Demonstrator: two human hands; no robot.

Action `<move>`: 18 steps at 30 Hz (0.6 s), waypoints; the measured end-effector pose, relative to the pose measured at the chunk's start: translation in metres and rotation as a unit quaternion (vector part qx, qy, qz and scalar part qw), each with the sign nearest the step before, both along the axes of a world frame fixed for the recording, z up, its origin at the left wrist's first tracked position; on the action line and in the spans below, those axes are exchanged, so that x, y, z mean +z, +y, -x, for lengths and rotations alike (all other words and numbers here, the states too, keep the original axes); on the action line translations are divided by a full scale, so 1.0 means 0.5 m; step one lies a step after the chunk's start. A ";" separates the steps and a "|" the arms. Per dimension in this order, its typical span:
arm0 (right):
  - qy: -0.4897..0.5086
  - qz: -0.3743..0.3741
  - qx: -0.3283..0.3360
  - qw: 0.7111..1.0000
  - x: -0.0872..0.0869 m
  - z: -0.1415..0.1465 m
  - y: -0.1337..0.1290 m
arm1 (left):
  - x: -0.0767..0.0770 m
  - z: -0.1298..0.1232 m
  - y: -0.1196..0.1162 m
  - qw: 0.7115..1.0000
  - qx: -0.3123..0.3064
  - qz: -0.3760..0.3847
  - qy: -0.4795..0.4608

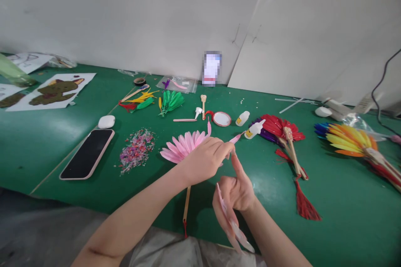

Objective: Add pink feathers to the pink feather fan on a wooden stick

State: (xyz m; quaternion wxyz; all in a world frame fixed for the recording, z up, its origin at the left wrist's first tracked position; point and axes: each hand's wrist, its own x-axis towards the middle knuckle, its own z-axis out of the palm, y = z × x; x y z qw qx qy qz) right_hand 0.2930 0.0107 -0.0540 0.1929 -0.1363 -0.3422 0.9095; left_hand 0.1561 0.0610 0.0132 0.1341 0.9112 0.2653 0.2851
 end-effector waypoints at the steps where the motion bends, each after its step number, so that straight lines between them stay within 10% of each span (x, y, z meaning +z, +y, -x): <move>1: 0.037 0.012 -0.007 0.999 0.001 0.000 0.000 | 0.001 0.001 0.001 1.000 -0.006 0.017 -0.009; 18: 0.104 0.068 -0.017 0.992 0.011 0.005 -0.001 | 0.002 0.003 0.001 0.998 -0.016 0.055 -0.007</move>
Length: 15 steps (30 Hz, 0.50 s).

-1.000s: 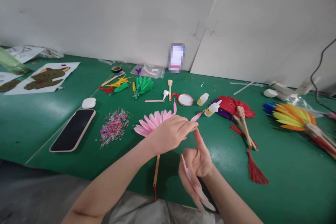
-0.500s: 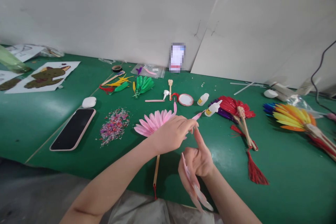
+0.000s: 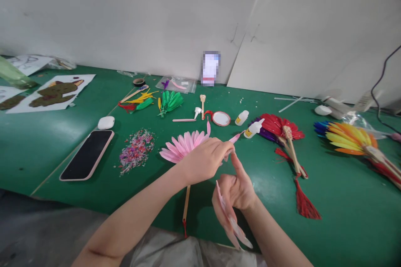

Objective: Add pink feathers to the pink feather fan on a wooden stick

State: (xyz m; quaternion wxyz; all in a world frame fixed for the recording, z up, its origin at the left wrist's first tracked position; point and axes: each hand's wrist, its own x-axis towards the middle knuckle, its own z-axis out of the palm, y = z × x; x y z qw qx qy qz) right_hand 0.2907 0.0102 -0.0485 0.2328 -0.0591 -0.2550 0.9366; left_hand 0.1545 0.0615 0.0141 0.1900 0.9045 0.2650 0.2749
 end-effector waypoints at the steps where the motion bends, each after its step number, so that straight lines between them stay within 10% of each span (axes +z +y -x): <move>1: -0.002 0.001 -0.004 1.000 -0.001 -0.001 0.001 | -0.001 -0.001 -0.001 1.000 0.001 0.001 0.003; 15: -0.002 -0.013 -0.012 1.000 -0.006 -0.004 -0.004 | 0.014 0.002 0.002 0.999 -0.006 0.040 -0.013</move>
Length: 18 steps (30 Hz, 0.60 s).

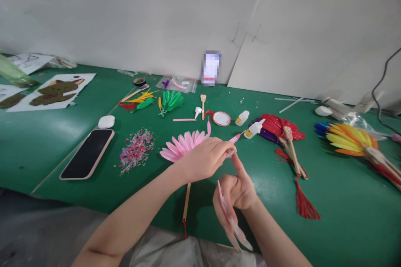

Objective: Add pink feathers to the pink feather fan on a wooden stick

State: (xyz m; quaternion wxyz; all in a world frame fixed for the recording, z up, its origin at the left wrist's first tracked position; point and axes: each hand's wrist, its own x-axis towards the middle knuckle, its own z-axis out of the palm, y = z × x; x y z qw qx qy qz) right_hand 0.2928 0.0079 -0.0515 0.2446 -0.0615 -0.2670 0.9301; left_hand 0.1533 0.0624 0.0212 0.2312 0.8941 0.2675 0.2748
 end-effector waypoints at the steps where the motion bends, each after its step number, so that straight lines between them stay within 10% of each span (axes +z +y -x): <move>1: 0.005 0.001 0.000 1.000 0.000 0.001 0.000 | -0.003 0.000 0.001 1.000 -0.001 -0.014 0.003; 18: 0.046 0.030 -0.040 0.998 0.002 -0.003 0.003 | -0.009 0.001 0.001 0.999 -0.003 -0.046 -0.006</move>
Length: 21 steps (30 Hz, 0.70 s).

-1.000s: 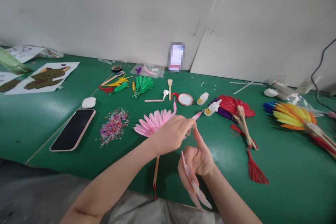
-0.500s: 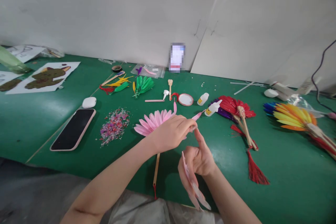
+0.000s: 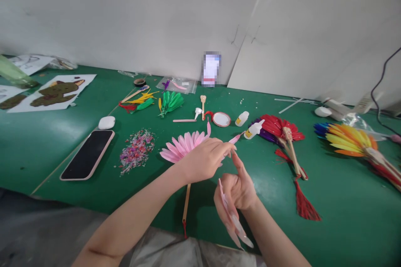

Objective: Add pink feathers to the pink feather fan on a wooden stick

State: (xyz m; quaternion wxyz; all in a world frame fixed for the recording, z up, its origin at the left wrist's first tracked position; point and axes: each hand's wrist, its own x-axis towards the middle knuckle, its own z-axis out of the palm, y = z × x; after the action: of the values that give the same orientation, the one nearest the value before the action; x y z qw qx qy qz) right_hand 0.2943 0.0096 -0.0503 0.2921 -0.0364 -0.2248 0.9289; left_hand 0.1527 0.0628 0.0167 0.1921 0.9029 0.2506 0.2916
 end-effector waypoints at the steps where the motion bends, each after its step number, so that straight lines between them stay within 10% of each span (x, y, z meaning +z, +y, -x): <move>1: 0.005 -0.002 0.000 1.000 -0.001 0.001 -0.001 | 0.002 0.000 0.000 1.000 0.004 0.000 0.000; 9: 0.025 0.039 -0.006 0.999 -0.017 0.026 -0.011 | -0.011 0.007 0.003 0.995 0.024 -0.089 0.045; 21: 0.017 0.058 -0.054 0.997 -0.009 0.039 -0.019 | -0.003 -0.007 -0.005 0.999 0.038 -0.001 -0.034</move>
State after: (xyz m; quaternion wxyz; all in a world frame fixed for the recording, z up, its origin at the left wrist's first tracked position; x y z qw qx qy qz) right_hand 0.2750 0.0001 -0.0549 0.3427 -0.0495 -0.1637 0.9237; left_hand 0.1561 0.0605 0.0152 0.1880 0.8826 0.2780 0.3292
